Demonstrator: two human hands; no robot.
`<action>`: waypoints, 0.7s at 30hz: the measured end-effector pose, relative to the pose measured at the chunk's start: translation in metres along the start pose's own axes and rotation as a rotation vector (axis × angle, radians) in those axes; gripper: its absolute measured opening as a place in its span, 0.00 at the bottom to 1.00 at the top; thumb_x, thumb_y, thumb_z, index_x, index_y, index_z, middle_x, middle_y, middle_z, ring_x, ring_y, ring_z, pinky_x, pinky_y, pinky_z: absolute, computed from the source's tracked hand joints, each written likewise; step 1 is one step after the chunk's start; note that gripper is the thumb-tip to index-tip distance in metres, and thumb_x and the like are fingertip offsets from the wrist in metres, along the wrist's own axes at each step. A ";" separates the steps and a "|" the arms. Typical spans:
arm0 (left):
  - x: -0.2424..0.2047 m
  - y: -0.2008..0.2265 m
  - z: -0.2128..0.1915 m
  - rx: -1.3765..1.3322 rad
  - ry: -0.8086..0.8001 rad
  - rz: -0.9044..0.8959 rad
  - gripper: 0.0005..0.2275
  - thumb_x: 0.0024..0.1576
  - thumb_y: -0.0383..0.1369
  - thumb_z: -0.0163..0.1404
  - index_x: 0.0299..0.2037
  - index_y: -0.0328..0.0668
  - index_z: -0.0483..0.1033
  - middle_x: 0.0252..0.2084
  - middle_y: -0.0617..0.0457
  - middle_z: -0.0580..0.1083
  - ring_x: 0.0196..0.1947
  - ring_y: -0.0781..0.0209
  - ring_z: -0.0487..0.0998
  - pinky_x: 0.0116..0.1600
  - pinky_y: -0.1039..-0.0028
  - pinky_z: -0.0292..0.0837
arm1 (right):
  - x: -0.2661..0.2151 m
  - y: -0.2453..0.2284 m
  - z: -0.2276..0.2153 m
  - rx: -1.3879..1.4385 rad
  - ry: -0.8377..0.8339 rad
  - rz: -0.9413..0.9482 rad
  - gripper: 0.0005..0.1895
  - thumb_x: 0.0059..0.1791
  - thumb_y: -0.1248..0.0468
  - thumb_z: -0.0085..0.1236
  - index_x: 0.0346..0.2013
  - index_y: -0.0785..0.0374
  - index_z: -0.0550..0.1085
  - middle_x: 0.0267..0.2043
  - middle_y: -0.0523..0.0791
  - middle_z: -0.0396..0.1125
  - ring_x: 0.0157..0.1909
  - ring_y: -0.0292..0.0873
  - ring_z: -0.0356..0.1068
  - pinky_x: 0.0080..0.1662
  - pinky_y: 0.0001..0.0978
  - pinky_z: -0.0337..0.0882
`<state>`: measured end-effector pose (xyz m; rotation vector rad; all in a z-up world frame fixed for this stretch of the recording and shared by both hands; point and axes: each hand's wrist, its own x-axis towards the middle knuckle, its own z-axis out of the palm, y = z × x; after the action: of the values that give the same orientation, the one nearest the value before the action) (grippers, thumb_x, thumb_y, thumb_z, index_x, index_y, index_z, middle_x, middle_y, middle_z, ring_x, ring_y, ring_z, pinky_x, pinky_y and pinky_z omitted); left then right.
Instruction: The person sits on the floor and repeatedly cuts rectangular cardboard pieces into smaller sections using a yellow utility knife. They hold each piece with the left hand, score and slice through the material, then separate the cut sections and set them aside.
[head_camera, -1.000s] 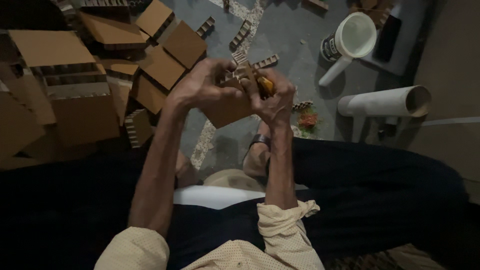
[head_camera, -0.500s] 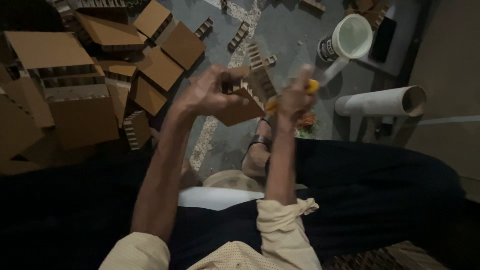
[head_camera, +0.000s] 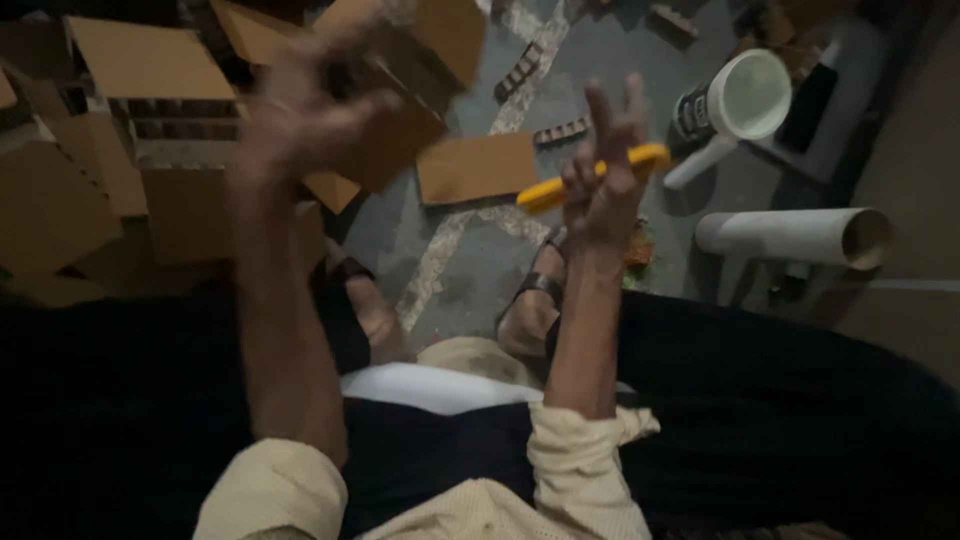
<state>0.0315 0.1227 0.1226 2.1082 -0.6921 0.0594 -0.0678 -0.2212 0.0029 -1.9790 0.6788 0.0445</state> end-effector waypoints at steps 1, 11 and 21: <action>-0.008 -0.002 -0.012 -0.091 0.054 -0.132 0.19 0.60 0.33 0.60 0.60 0.36 0.73 0.53 0.43 0.77 0.52 0.50 0.79 0.55 0.61 0.78 | -0.006 -0.009 0.000 0.020 -0.017 0.019 0.25 0.51 0.46 0.64 0.40 0.68 0.78 0.32 0.50 0.73 0.29 0.35 0.70 0.32 0.30 0.70; -0.069 -0.069 -0.082 0.403 0.096 -0.400 0.15 0.66 0.36 0.55 0.59 0.38 0.73 0.51 0.44 0.73 0.50 0.49 0.75 0.54 0.58 0.75 | -0.011 0.017 0.045 -0.305 -0.148 0.293 0.17 0.44 0.63 0.61 0.46 0.66 0.77 0.27 0.45 0.72 0.28 0.39 0.73 0.33 0.36 0.72; -0.020 -0.103 0.093 0.387 0.041 -0.269 0.21 0.58 0.34 0.57 0.61 0.39 0.71 0.55 0.42 0.70 0.55 0.45 0.72 0.58 0.55 0.73 | 0.011 0.068 0.069 0.186 -0.147 0.341 0.14 0.49 0.69 0.53 0.48 0.71 0.76 0.30 0.46 0.73 0.28 0.37 0.74 0.31 0.30 0.76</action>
<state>0.0466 0.1063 -0.0156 2.5470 -0.3871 0.0939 -0.0738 -0.1915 -0.0897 -1.6482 0.8831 0.3192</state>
